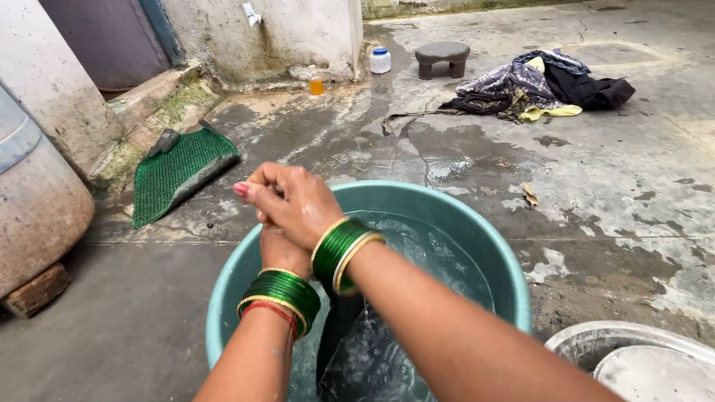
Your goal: Washing a pan, lids, and other kitchen utensils in a basin of water outdoors.
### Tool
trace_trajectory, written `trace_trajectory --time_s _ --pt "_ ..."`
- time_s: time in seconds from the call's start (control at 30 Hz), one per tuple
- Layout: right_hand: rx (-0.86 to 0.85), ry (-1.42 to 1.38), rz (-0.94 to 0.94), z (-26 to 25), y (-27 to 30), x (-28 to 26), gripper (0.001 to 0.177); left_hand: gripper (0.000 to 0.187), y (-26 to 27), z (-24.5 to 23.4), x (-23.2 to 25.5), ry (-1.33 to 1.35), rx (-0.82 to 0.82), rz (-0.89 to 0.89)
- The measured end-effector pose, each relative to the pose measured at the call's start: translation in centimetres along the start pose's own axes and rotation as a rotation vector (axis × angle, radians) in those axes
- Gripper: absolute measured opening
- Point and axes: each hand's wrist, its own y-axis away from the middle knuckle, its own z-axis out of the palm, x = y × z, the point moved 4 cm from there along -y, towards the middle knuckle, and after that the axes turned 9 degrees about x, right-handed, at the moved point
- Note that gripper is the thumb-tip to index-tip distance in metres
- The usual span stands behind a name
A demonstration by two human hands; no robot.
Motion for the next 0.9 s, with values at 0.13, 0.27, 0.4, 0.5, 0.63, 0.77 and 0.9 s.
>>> trace_trajectory --time_s 0.13,0.27,0.4,0.5,0.63,0.77,0.9 --pt "0.092 0.127 -0.088 1.0 0.2 1.4 0.045 0.039 0.5 1.3 -2.8 0.587 0.008 -0.219" --pt "0.077 0.082 -0.125 2.4 -0.1 3.7 0.047 0.039 1.4 0.7 -3.3 0.214 0.086 -0.051" --pt "0.071 0.134 0.038 2.4 0.6 3.7 0.052 0.033 2.2 2.9 -7.8 0.788 0.129 -0.41" --pt "0.053 0.192 0.125 2.3 1.0 4.4 0.058 0.034 2.9 2.8 -7.5 0.591 0.134 -0.498" --pt "0.038 0.146 0.034 2.2 1.8 7.7 0.056 0.041 3.0 -0.1 -1.2 0.17 0.177 -0.428" --pt "0.478 -0.409 0.37 0.8 4.6 18.8 0.036 0.076 4.0 -1.6 0.6 -0.04 0.266 -0.479" --pt "0.91 -0.472 0.913 -0.6 8.8 32.5 0.035 0.071 4.0 -3.0 2.7 0.063 0.361 -0.521"
